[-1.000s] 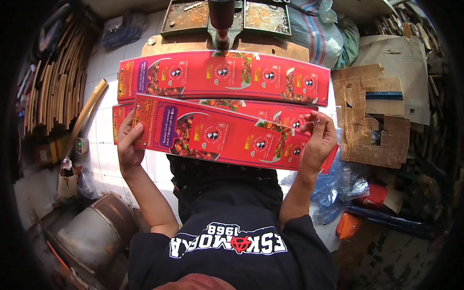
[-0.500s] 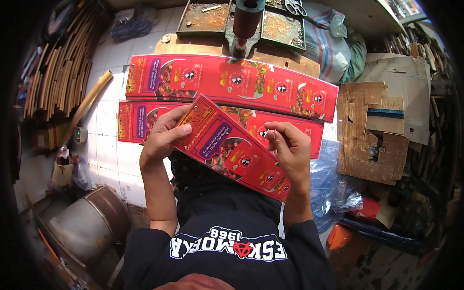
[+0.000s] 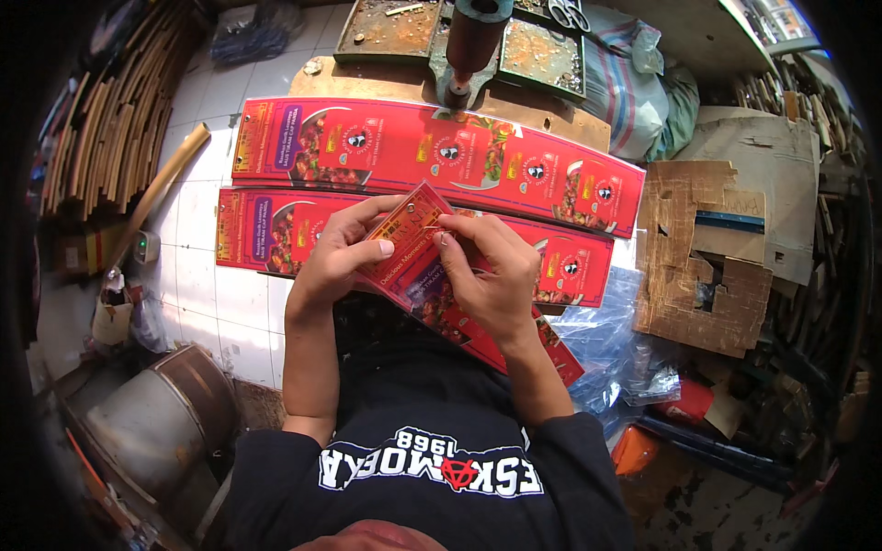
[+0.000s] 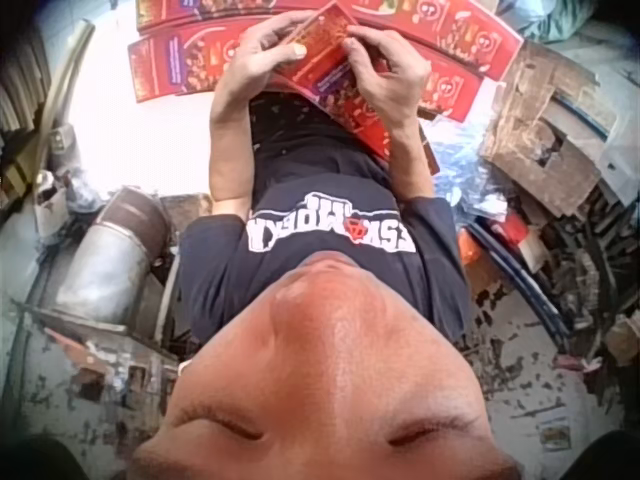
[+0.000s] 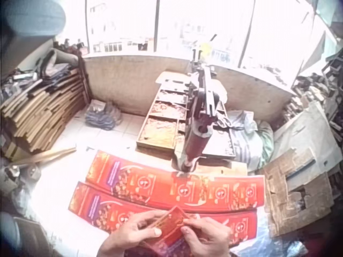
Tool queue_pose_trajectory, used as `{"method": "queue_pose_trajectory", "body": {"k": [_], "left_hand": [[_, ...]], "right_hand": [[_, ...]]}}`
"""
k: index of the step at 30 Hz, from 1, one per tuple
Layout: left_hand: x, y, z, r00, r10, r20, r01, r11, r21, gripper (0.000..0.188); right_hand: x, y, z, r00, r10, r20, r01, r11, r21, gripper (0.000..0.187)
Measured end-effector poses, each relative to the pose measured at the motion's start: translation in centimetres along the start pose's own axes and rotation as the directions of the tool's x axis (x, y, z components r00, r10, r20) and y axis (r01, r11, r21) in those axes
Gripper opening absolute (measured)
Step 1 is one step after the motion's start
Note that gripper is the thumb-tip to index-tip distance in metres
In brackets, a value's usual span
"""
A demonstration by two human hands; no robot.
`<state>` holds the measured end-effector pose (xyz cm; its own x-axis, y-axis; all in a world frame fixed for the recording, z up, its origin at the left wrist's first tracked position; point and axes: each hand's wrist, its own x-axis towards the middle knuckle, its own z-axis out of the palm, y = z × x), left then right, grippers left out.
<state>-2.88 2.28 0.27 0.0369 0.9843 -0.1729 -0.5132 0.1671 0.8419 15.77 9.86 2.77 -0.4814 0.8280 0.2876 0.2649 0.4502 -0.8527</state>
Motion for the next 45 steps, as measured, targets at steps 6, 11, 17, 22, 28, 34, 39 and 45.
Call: {"method": "queue_pose_trajectory", "body": {"k": [6,11,17,22,28,34,39,45], "left_hand": [[0.4,-0.6,-0.2,0.995,0.062,-0.073,-0.058,0.997,0.055,0.046],[0.3,-1.1,0.2,0.989,0.118,-0.092,-0.104,0.984,0.145,0.05],[-0.3,-2.7,0.6,0.972,0.225,-0.063,-0.22,0.973,0.072,0.055],[0.1,-3.8,1.5,0.969,0.239,-0.058,-0.241,0.969,-0.049,0.057],[0.3,-4.9,2.5,0.968,0.231,-0.094,-0.249,0.91,-0.332,0.058],[0.6,-5.3,2.2,0.967,0.238,-0.088,-0.253,0.922,-0.292,0.058],[0.7,-5.1,2.5,0.957,0.271,-0.1,-0.286,0.94,-0.188,0.061],[0.6,-4.9,2.5,0.952,0.296,-0.078,-0.303,0.948,-0.094,0.061]], "right_hand": [[0.2,0.8,0.4,0.99,0.137,-0.031,-0.133,0.985,0.112,0.018],[0.3,1.3,0.2,0.97,0.233,-0.065,-0.218,0.957,0.191,0.019],[0.4,1.1,0.4,0.95,0.297,-0.098,-0.252,0.913,0.321,0.02],[0.3,1.4,0.3,0.963,0.253,-0.089,-0.218,0.933,0.286,0.021],[0.4,1.2,0.4,0.989,0.119,-0.085,-0.108,0.986,0.125,0.021],[1.0,-0.4,0.4,0.997,-0.063,-0.051,0.057,0.992,-0.11,0.024],[1.5,-0.5,0.4,0.988,-0.155,-0.017,0.148,0.968,-0.203,0.025],[1.1,0.2,0.5,0.969,-0.245,-0.008,0.233,0.93,-0.286,0.027]]}}
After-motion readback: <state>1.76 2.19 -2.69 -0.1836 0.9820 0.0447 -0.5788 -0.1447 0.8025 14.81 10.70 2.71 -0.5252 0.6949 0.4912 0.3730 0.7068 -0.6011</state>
